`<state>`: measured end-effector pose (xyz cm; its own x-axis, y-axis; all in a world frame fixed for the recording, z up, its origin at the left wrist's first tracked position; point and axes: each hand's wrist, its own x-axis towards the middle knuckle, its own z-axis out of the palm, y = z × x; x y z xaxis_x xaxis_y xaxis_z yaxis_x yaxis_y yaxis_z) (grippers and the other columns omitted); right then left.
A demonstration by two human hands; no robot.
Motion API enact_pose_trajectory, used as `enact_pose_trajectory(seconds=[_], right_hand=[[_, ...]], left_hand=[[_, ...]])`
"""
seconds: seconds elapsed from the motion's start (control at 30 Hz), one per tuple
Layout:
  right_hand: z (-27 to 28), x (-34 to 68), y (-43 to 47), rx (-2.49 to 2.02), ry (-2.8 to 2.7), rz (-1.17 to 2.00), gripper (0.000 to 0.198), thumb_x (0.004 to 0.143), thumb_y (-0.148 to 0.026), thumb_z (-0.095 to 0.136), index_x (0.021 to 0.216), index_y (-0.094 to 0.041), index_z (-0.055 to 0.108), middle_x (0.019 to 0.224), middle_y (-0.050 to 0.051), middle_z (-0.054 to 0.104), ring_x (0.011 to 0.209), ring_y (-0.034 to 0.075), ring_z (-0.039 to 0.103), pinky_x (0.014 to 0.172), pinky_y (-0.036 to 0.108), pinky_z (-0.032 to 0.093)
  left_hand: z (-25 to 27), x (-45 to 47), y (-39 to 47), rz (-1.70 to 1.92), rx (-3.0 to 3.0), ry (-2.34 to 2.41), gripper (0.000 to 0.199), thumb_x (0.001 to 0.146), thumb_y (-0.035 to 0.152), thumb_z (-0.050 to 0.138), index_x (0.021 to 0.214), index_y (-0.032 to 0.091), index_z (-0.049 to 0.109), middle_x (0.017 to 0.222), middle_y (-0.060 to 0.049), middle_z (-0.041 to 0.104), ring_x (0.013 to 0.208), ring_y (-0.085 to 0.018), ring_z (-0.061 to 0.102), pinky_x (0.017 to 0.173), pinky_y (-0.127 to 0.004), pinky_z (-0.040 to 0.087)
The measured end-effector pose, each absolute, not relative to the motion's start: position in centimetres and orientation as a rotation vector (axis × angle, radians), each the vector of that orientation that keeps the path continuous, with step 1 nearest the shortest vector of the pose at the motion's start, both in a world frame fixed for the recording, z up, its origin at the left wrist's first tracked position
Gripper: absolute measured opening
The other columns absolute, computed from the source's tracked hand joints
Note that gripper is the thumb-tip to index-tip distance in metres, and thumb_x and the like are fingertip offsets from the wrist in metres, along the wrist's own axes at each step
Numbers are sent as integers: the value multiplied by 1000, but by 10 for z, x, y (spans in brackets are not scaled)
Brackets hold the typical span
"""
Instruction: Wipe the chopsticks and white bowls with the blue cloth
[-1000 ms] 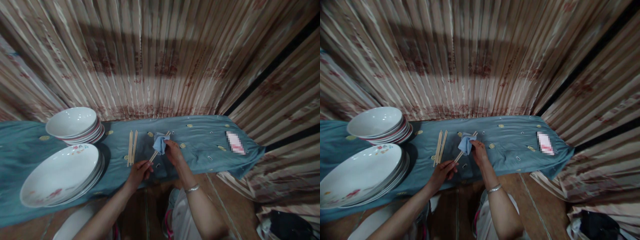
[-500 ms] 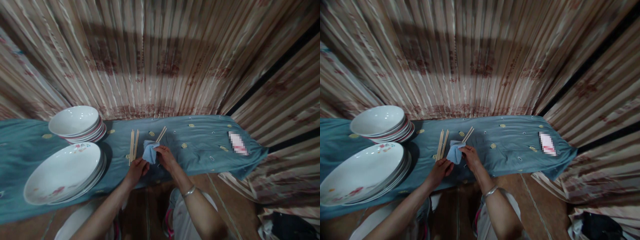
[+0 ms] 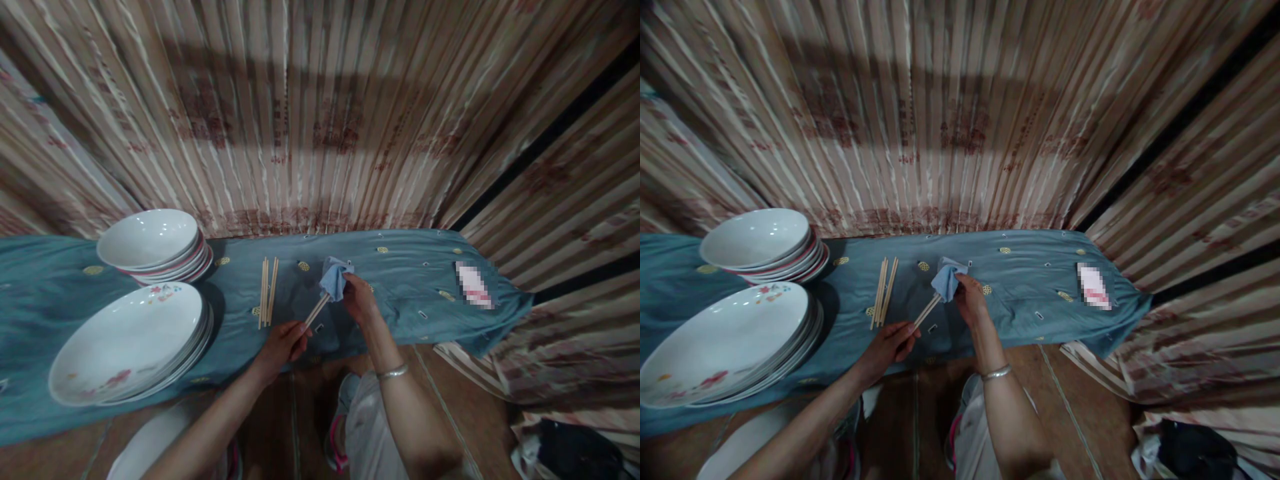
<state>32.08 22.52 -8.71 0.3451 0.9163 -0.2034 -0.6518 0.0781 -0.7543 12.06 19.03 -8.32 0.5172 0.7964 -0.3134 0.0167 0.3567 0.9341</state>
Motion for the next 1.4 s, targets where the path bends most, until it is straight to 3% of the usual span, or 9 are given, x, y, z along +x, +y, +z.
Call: enact_pose_trajectory(seconds=[0.27,0.47,0.7,0.87,1.0,1.17,1.4], right_hand=[[-85,277,221,-899,-497,1376,11,56,-26,75,60,-19,67,59,-1,67,73,19,64,65,27,48],[-88,248,215,-924,-585,1509,14,55,-29,76,60,-18,69,56,-2,65,61,15,60,61,25,44],[-89,250,213,-943,-578,1489,15,56,-31,75,61,-18,69,53,-3,63,52,11,52,51,22,39],[-91,251,214,-933,-575,1489,15,55,-30,75,59,-18,68,52,-4,62,48,9,49,49,22,39],[-90,256,218,-928,-566,1446,12,54,-28,75,57,-18,68,53,-4,63,53,11,54,55,23,42],[-83,277,226,-908,-517,1327,11,54,-26,74,57,-18,67,57,-3,66,60,13,59,60,24,44],[-81,307,232,-882,-419,1217,9,55,-24,73,61,-19,67,60,-2,67,70,16,63,64,26,47]], left_hand=[[-84,122,202,704,1043,927,37,66,51,61,70,15,60,46,6,47,36,-5,31,40,-22,17],[-86,117,209,820,1051,992,26,62,37,58,49,17,48,39,5,42,35,-4,31,41,-21,19],[-83,117,208,830,1016,1000,24,58,38,62,66,16,59,58,-1,64,35,-7,43,38,-22,30],[-85,115,210,803,1083,1021,20,58,36,62,62,16,59,47,2,58,36,-8,44,39,-22,32],[-87,116,209,786,1068,1027,27,60,42,64,59,15,59,48,1,58,36,-8,43,38,-22,31],[-84,119,207,739,1057,1014,40,62,52,65,73,14,64,51,3,55,35,-7,41,38,-22,27],[-86,118,204,702,1066,1005,41,61,55,64,69,14,60,48,5,51,35,-6,40,38,-22,27]])
